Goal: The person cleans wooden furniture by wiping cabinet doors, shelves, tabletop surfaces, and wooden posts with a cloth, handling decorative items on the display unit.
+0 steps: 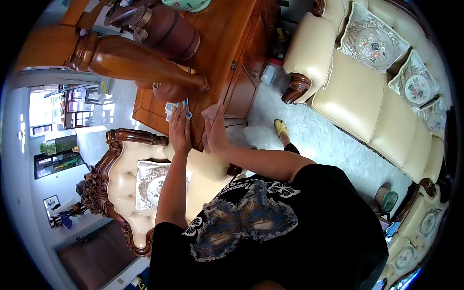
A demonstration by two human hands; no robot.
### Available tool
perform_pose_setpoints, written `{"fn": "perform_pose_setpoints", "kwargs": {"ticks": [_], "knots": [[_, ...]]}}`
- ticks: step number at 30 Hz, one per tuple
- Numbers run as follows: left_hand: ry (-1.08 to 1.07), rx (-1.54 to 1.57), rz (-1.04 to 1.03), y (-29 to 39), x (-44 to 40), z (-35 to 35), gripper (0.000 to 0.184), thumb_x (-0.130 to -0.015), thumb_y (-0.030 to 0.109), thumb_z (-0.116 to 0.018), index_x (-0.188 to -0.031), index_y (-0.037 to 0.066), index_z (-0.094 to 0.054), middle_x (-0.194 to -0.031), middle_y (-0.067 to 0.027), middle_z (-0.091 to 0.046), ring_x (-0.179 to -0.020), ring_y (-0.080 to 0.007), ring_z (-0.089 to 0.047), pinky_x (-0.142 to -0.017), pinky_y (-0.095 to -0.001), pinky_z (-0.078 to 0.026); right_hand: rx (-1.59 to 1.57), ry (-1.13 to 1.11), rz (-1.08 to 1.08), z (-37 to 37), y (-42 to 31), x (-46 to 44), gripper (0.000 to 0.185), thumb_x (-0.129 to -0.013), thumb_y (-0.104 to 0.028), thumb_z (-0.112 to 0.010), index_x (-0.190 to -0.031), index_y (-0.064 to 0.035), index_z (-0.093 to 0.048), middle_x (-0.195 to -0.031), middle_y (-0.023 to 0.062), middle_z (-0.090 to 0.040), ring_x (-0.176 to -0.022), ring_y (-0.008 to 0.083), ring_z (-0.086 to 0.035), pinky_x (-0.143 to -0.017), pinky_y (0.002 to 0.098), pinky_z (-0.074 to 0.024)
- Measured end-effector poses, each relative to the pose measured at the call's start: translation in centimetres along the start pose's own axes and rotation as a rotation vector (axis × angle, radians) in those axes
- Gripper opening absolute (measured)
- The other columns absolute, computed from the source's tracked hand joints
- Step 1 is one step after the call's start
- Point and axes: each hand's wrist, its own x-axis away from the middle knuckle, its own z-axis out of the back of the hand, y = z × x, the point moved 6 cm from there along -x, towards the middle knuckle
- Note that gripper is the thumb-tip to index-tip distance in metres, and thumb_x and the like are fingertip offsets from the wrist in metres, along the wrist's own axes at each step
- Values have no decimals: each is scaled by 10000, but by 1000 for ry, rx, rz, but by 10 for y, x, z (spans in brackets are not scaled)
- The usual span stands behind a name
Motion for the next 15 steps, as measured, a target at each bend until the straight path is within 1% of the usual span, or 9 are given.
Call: {"fn": "perform_pose_setpoints", "kwargs": {"ticks": [1, 3, 4, 6, 8, 9, 11, 13, 15], "knots": [[4, 2, -7, 0, -1, -1, 431, -1044, 199, -460, -1451, 123, -581, -1563, -111, -487, -1466, -374, -393, -1208, -477, -300, 47, -28, -90, -16, 48, 9, 645, -1045, -62, -463, -1589, 5, -124, -1309, 271, -484, -1155, 346, -567, -964, 407, -480], [18, 16, -26, -1, 0, 0, 434, -1029, 166, -481, -1450, 128, -580, -1560, -119, -487, -1457, -382, -401, -1203, -482, -308, 95, -57, -171, -17, 46, 35, 581, -1073, -207, -488, -1538, 62, -267, -1040, 269, -682, -911, 372, -704, -827, 446, -549], [28, 15, -33, -1, 3, 2, 434, -1029, 166, -481, -1450, 128, -580, -1560, -119, -487, -1457, -382, -401, -1203, -482, -308, 213, -76, -17, -10, 25, 50, 538, -1056, -254, -525, -1463, 65, -378, -972, 233, -696, -825, 339, -707, -749, 423, -548], [28, -13, -47, -5, 2, -1, 432, -1018, 142, -492, -1440, 125, -583, -1554, -138, -489, -1442, -396, -414, -1195, -488, -317, 334, -95, 168, 2, 11, 66, 513, -1040, -302, -561, -1388, 68, -490, -904, 198, -709, -740, 305, -709, -671, 401, -548], [43, 9, -75, -6, 1, -1, 426, -1009, 150, -507, -1426, 113, -585, -1534, -166, -496, -1412, -413, -436, -1188, -494, -324, 431, -298, 26, 0, 26, 57, 421, -997, -306, -622, -1207, 59, -634, -922, 148, -714, -723, 237, -695, -647, 339, -531], [52, 25, -75, -7, 2, -1, 424, -1005, 153, -514, -1421, 110, -587, -1527, -174, -500, -1406, -416, -440, -1187, -496, -325, 438, -302, 62, 10, 17, 46, 421, -997, -306, -622, -1207, 59, -634, -922, 148, -714, -723, 237, -695, -647, 339, -531], [62, 10, -77, -9, 3, -3, 426, -993, 152, -533, -1412, 107, -593, -1511, -172, -512, -1398, -416, -452, -1185, -500, -332, 244, -604, -247, 23, 18, 29, 334, -967, -261, -656, -1140, 23, -684, -930, 81, -721, -721, 194, -676, -634, 335, -527], [113, 36, -118, -10, 4, -3, 423, -995, 157, -531, -1411, 110, -595, -1511, -162, -516, -1403, -411, -453, -1188, -501, -330, -88, -427, -290, 49, -15, 22, 256, -967, -220, -658, -1114, -17, -712, -933, 47, -715, -788, 159, -656, -694, 308, -528], [133, 43, -94, -5, 5, 2, 421, -999, 160, -529, -1412, 114, -597, -1507, -159, -520, -1407, -407, -452, -1188, -501, -332, -95, -242, -243, 78, -60, 9, 274, -1008, -215, -620, -1200, -28, -676, -1026, 36, -701, -891, 133, -636, -778, 288, -520]]}}
